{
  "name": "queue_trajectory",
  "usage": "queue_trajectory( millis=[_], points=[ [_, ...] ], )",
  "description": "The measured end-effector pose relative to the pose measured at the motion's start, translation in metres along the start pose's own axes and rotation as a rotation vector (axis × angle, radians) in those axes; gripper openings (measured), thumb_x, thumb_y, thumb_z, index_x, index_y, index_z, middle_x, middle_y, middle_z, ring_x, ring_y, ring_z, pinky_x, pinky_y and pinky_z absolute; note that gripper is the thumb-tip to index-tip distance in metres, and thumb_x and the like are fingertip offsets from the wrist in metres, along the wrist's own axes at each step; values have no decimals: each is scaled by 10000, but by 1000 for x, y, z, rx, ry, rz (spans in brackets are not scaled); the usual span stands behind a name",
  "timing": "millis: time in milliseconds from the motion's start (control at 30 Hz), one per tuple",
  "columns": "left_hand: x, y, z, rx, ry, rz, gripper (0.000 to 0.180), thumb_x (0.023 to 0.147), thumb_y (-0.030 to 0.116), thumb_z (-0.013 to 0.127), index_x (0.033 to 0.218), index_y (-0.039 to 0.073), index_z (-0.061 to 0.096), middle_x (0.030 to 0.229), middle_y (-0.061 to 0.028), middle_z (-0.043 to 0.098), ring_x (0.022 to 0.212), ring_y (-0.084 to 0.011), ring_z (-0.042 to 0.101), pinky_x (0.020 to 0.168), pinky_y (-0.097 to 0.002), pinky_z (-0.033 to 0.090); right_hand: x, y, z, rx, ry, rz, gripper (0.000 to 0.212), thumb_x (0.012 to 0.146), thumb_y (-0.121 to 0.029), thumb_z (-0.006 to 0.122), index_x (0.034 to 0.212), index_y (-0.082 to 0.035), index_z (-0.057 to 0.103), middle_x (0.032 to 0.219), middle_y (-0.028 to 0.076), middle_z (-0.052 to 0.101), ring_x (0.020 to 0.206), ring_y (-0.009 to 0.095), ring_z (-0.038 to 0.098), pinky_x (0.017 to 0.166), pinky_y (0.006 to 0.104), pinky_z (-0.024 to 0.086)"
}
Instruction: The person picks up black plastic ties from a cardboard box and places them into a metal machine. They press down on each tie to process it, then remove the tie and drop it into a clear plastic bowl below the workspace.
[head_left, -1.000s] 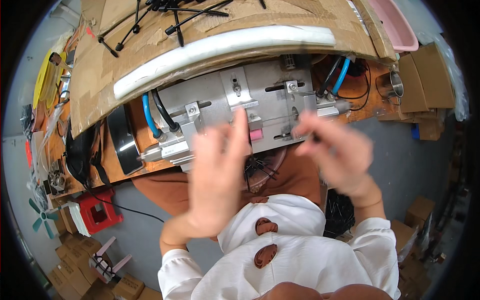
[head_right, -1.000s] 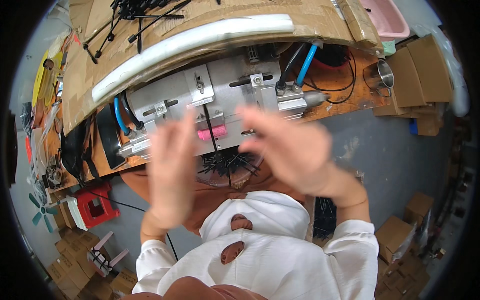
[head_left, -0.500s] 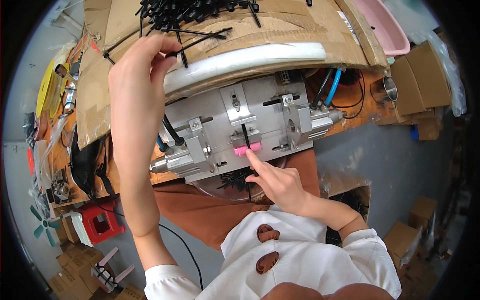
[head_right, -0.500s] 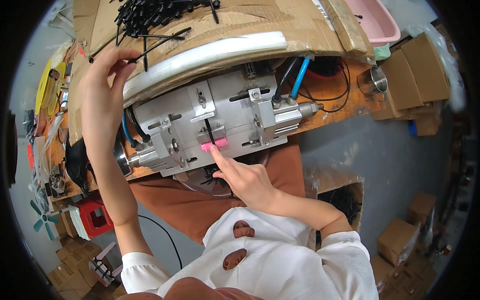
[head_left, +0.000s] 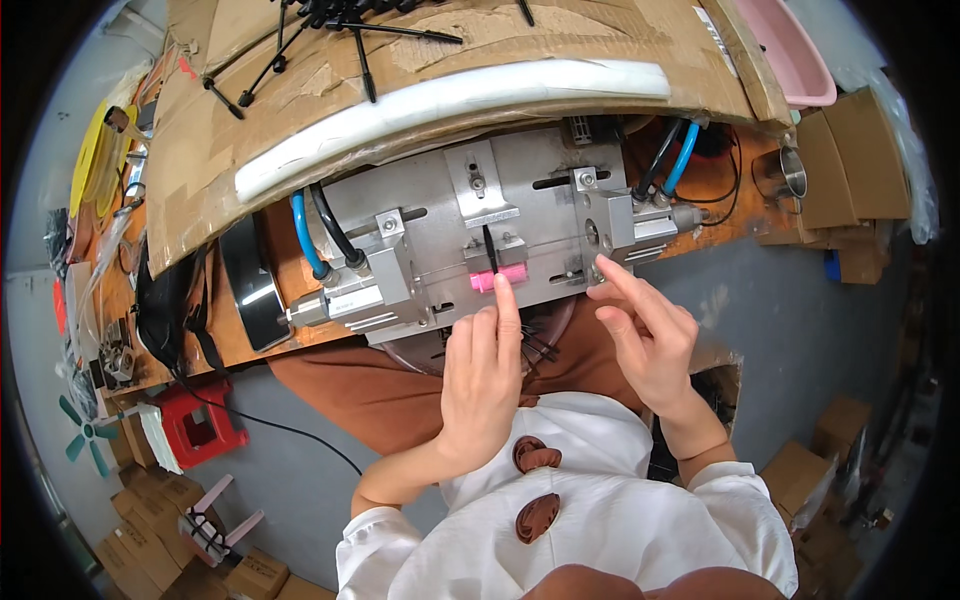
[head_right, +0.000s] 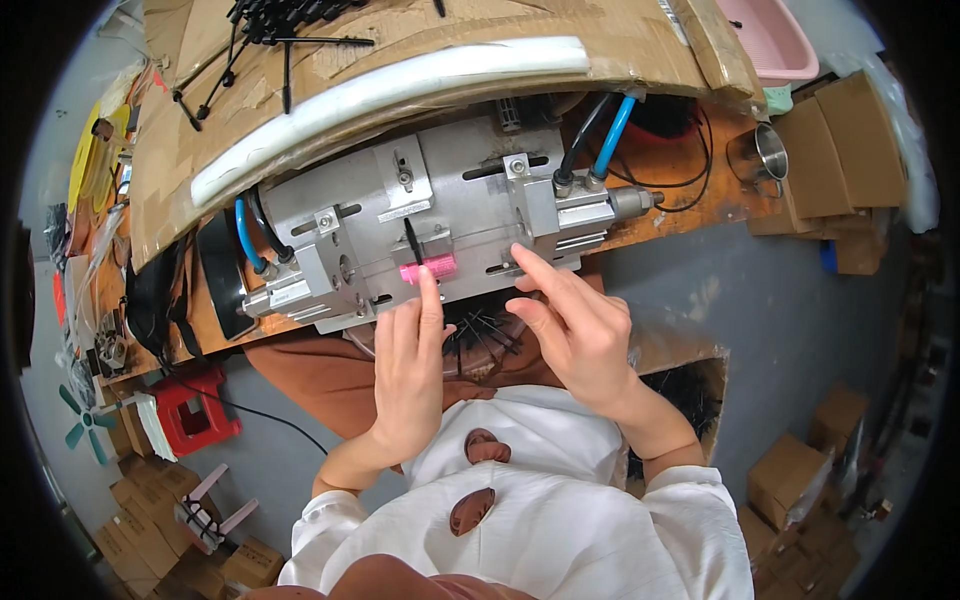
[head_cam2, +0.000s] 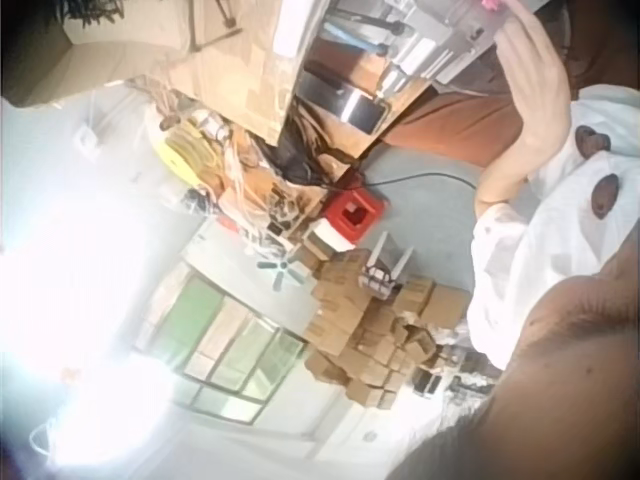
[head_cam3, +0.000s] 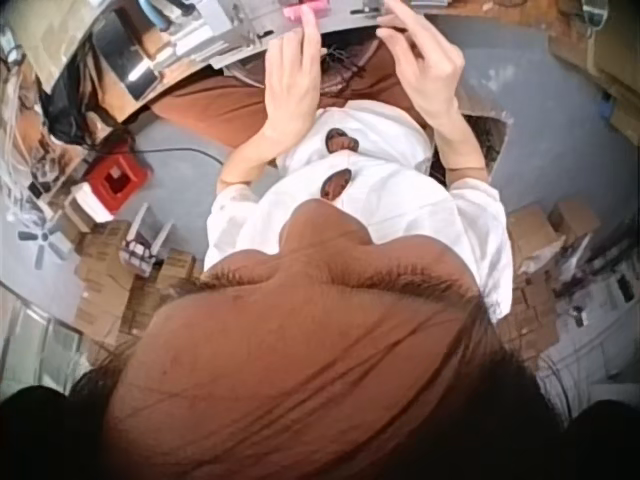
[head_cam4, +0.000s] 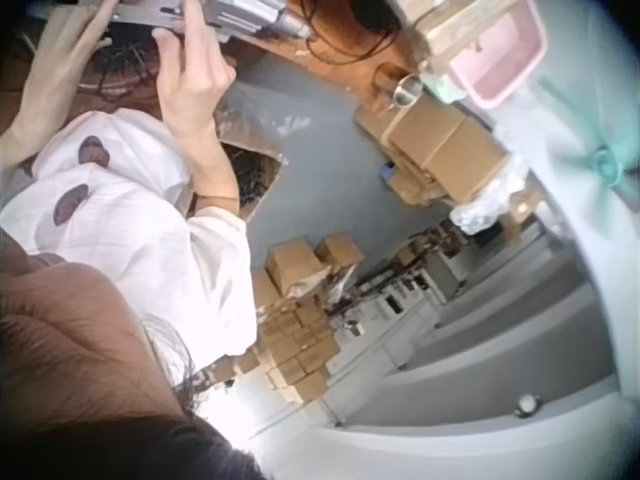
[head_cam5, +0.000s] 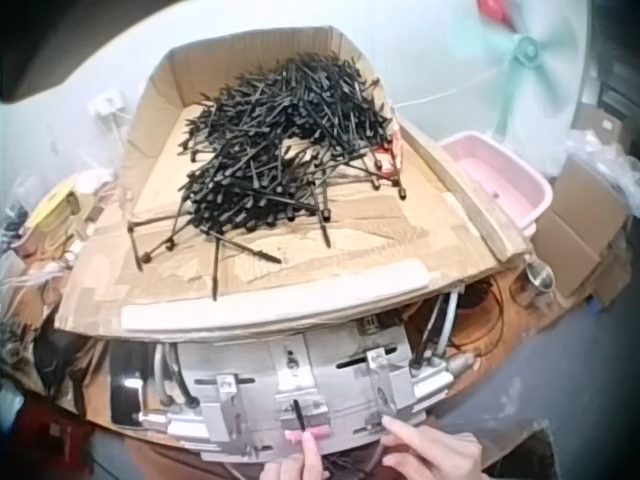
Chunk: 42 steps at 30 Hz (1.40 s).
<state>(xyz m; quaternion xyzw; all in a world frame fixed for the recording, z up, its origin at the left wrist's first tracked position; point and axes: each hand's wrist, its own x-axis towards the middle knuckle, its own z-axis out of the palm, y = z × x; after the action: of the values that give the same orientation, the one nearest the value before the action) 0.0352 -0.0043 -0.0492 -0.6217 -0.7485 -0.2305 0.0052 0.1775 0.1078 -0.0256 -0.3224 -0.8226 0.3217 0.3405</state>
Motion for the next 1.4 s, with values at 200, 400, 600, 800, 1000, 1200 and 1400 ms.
queue_trajectory(
  millis=[200, 400, 600, 800, 1000, 1200, 1400],
  points=[
    [4, -1, 1, 36, -27, 19, 724, 706, -64, 570, 1393, -91, 343, 947, -102, 480, 841, -224, 481, 759, -311, 456, 2, 3, -7, 14, 49, -4, 418, 783, -31, 721, 1191, -38, 630, 789, 78, 660, 554, 116, 568, 508, 241, 448],
    [35, -21, -36, -109, 24, 165, 674, 712, -71, 571, 1367, -33, 413, 973, -119, 505, 877, -249, 505, 769, -327, 461, 51, -6, -22, -154, 120, -339, 350, 748, 41, 712, 1091, -10, 661, 734, 110, 618, 589, 204, 599, 524, 295, 466],
    [197, -123, -98, 224, 359, 288, 307, 722, -98, 543, 992, 32, 611, 1061, -100, 579, 996, -313, 507, 878, -380, 436, 211, -6, -19, -523, 124, -366, 178, 863, -192, 645, 904, -18, 657, 801, 141, 657, 733, 281, 636, 646, 350, 489],
    [211, -126, -95, 75, 101, 318, 377, 726, -198, 517, 1008, 35, 607, 998, -99, 581, 1040, -283, 532, 863, -348, 498, 295, -4, -11, -497, -352, -64, 375, 701, -331, 773, 702, 17, 632, 707, 178, 653, 661, 276, 644, 619, 390, 508],
    [183, -103, -102, -53, 195, 223, 293, 755, -168, 532, 969, 14, 612, 952, -113, 584, 871, -305, 603, 753, -391, 498, 278, 4, -44, -747, -500, -286, 205, 767, -182, 707, 858, -2, 668, 718, 163, 637, 689, 293, 627, 654, 388, 486],
    [153, -98, -125, -91, 70, 163, 184, 790, -84, 596, 946, 10, 616, 871, -122, 604, 792, -279, 606, 721, -328, 479, 250, -1, -38, -904, -311, -631, 238, 822, -173, 665, 1007, -24, 678, 1033, 161, 660, 904, 286, 651, 796, 377, 505],
    [114, -85, -127, -16, 268, 195, 338, 741, -143, 594, 1016, 45, 658, 908, -116, 605, 788, -275, 629, 664, -357, 489, 261, -25, -17, -911, -268, -733, 112, 700, -126, 609, 742, -35, 657, 718, 159, 646, 731, 328, 655, 678, 413, 522]
  ],
)
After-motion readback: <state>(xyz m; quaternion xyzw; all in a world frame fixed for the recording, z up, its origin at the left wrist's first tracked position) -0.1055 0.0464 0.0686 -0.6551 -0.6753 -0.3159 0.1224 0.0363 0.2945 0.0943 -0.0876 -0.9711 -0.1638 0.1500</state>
